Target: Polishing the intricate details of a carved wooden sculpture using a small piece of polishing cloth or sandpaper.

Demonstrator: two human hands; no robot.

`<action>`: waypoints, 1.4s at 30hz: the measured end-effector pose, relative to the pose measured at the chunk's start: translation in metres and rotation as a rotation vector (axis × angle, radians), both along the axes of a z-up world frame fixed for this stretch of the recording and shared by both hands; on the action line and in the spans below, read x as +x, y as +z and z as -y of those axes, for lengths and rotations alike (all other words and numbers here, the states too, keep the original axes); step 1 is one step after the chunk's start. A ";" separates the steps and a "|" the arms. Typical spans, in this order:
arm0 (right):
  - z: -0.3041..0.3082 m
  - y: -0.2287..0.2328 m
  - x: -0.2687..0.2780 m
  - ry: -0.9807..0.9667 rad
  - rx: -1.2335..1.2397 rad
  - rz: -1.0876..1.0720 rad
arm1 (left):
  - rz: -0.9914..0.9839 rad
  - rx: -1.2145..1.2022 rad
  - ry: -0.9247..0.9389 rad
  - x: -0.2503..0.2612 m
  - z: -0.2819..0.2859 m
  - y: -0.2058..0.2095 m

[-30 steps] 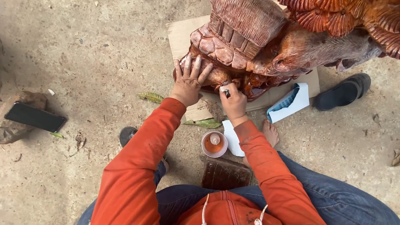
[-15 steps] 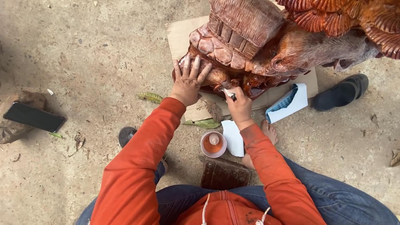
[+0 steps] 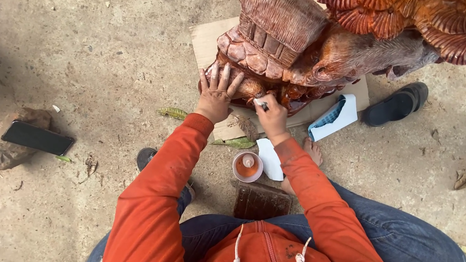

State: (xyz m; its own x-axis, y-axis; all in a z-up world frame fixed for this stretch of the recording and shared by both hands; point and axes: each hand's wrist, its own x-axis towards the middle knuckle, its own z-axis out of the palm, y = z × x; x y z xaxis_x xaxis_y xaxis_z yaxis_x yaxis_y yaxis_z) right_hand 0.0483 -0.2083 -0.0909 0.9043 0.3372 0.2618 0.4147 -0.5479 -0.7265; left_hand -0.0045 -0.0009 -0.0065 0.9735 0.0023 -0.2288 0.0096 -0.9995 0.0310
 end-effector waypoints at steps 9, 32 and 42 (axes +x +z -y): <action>0.015 0.010 -0.006 -0.044 0.018 -0.071 | 0.005 -0.014 -0.001 0.000 0.000 0.002; 0.017 0.014 -0.014 -0.162 0.087 -0.162 | -0.001 0.001 -0.010 0.000 0.000 0.010; 0.012 0.016 -0.018 -0.278 0.235 -0.347 | 0.031 -0.008 -0.034 0.000 -0.003 -0.002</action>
State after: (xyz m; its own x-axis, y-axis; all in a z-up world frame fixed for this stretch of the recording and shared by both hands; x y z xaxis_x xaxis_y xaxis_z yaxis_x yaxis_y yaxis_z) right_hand 0.0300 -0.2199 -0.0747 0.9988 0.0390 -0.0307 -0.0121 -0.4082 -0.9128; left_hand -0.0049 0.0025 -0.0080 0.9796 -0.0328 -0.1981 -0.0256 -0.9989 0.0387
